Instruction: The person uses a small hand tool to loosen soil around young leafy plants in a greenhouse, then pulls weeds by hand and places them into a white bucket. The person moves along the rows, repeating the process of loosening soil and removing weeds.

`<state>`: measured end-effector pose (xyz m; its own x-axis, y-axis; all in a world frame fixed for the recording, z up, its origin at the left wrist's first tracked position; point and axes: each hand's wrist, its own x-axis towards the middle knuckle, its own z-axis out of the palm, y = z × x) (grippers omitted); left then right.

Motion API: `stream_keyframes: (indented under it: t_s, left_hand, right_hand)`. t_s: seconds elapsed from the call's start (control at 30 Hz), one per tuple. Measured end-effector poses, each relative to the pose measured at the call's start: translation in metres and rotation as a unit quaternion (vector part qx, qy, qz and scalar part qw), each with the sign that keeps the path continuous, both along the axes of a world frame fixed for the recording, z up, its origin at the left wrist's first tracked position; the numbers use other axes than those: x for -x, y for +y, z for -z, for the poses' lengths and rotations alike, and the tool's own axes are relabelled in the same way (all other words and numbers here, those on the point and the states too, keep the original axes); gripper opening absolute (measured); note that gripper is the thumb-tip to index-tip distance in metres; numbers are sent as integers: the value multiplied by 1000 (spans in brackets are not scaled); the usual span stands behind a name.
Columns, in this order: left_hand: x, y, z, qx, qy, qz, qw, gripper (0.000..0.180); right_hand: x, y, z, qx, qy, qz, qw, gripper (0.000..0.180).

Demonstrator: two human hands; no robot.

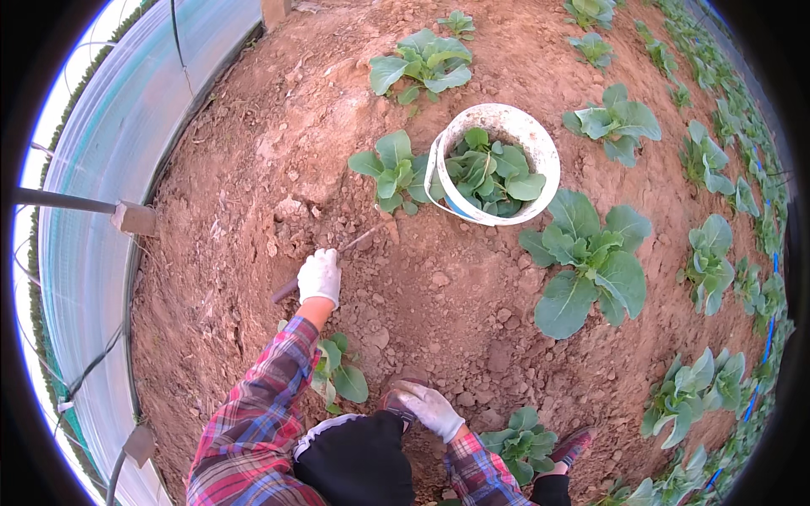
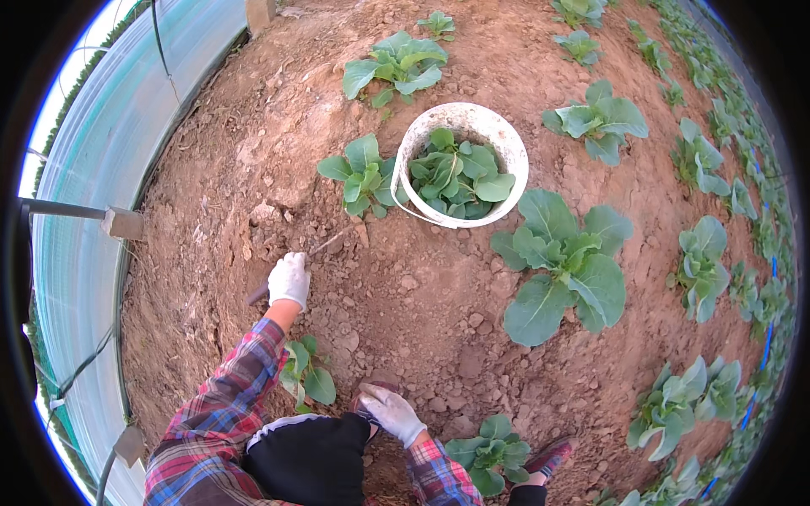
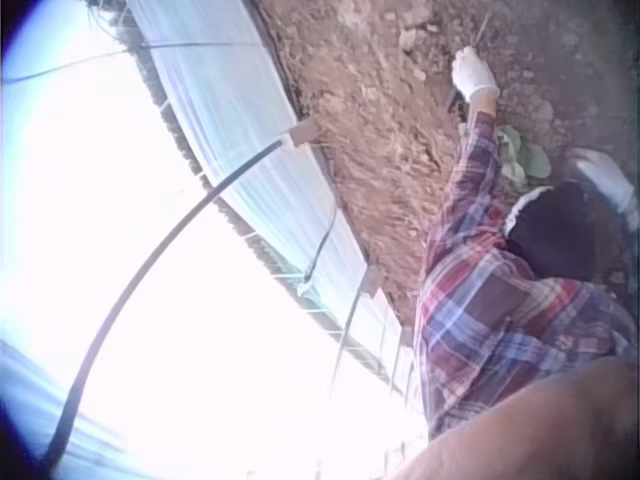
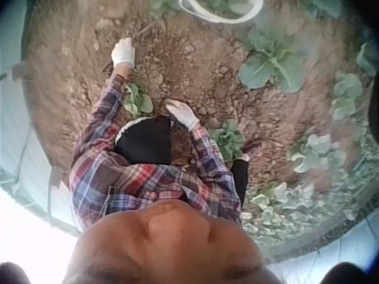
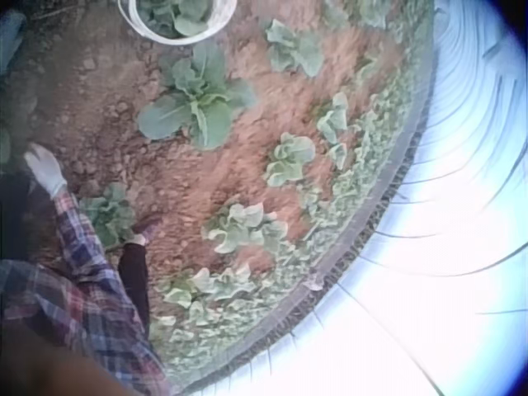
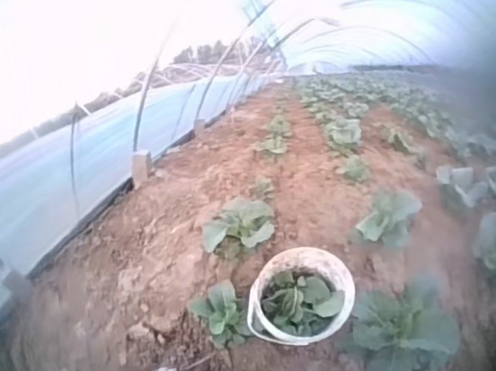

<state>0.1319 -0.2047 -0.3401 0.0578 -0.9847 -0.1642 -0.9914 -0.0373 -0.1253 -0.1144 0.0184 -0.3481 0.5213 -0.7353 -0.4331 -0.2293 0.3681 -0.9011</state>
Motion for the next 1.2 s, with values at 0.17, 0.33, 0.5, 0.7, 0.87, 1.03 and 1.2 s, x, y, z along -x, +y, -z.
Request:
stream_keyframes:
  t_s: [0.17, 0.33, 0.5, 0.7, 0.87, 1.03, 1.2]
  left_hand:
    - [-4, -24, -1, -16, 25, -43, 999, 18]
    - [57, -8, -47, -151, 230, -29, 961, 22]
    - [119, 42, -27, -308, 465, -118, 822, 24]
    - [144, 84, 15, -265, 464, 130, 835, 41]
    - [139, 120, -25, -443, 276, 344, 781, 48]
    - [142, 181, 1, -613, 251, 304, 685, 58]
    - [152, 188, 21, -631, 191, 345, 669, 61]
  right_hand:
    - [4, -12, -17, -74, -19, 51, 996, 54]
    - [-1, -25, -20, -99, -50, 133, 985, 71]
    - [-38, -26, -30, -189, -165, 268, 930, 68]
    - [-20, 14, 2, -30, 95, 514, 852, 40]
    - [41, -20, -25, 50, 238, 445, 862, 43]
    - [61, -49, -2, 17, 358, 308, 881, 47]
    - [36, 15, 20, 15, 394, 297, 870, 47]
